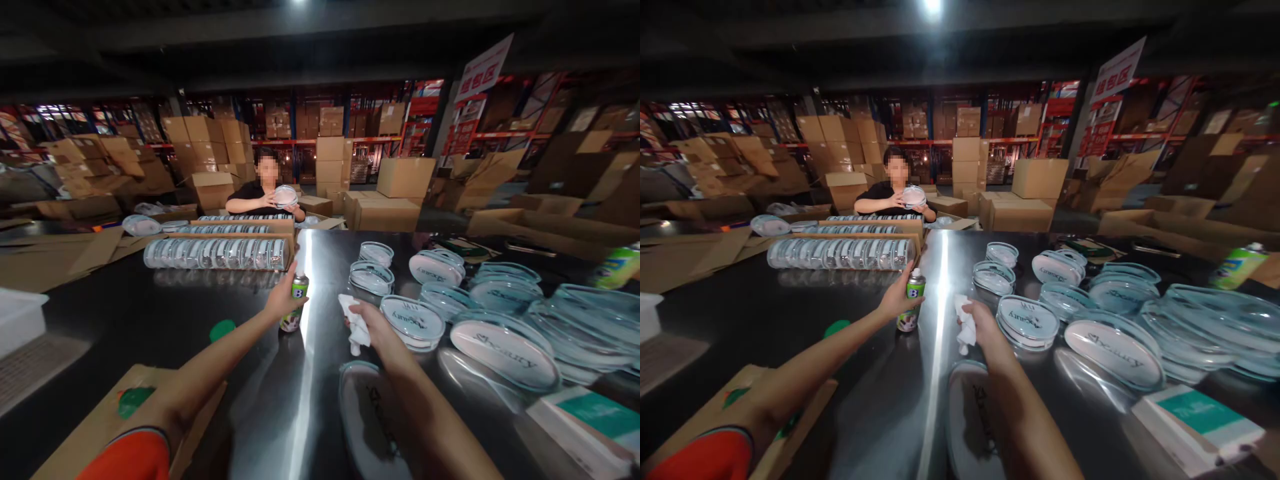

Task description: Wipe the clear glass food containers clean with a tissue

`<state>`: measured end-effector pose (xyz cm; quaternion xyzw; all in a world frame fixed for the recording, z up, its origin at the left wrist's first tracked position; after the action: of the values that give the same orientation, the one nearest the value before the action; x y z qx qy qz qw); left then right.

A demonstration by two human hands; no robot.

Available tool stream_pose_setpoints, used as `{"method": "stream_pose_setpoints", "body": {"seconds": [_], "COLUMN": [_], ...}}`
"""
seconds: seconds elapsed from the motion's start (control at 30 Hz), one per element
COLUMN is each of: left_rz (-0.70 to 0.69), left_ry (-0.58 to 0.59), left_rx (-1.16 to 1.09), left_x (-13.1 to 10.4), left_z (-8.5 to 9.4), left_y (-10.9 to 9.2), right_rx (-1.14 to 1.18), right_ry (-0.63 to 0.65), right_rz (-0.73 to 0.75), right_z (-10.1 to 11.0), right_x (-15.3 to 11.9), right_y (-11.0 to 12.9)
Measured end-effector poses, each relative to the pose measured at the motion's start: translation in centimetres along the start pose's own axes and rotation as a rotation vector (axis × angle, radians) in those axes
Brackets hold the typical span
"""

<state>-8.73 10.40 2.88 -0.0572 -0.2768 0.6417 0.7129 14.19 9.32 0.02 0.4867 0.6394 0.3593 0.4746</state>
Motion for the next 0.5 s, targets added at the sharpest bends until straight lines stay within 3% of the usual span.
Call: {"method": "stream_pose_setpoints", "body": {"seconds": [0.17, 0.3, 0.43, 0.5], "left_rz": [0.104, 0.125, 0.124, 0.092], "left_ry": [-0.12, -0.165, -0.249, -0.216], "left_rx": [-0.167, -0.245, -0.286, -0.316], "left_x": [-0.3, -0.6, -3.3, -5.8], "left_z": [-1.2, -1.3, -0.9, -1.7], "left_y": [1.2, 1.5, -0.2, -2.1], "right_rx": [-0.03, -0.022, -0.012, 0.007], "right_ry": [-0.181, -0.373, -0.626, -0.682], "right_rz": [0.089, 0.197, 0.294, 0.306], "right_z": [3.7, 9.2, 14.7, 15.8], "right_x": [-3.8, -8.6, -14.4, -16.8], "right_y": [1.6, 1.7, -0.2, -2.2]}}
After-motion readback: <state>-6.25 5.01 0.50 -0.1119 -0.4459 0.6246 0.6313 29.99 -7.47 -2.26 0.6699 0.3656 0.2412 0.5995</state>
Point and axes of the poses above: each hand's wrist, its own x-axis towards the middle knuckle, its own z-axis out of the back of the hand, y = z × x, the point moved 3 cm from there along x, towards the middle knuckle, and after that the axes turned 6 degrees about z, right-handed, at the moved point
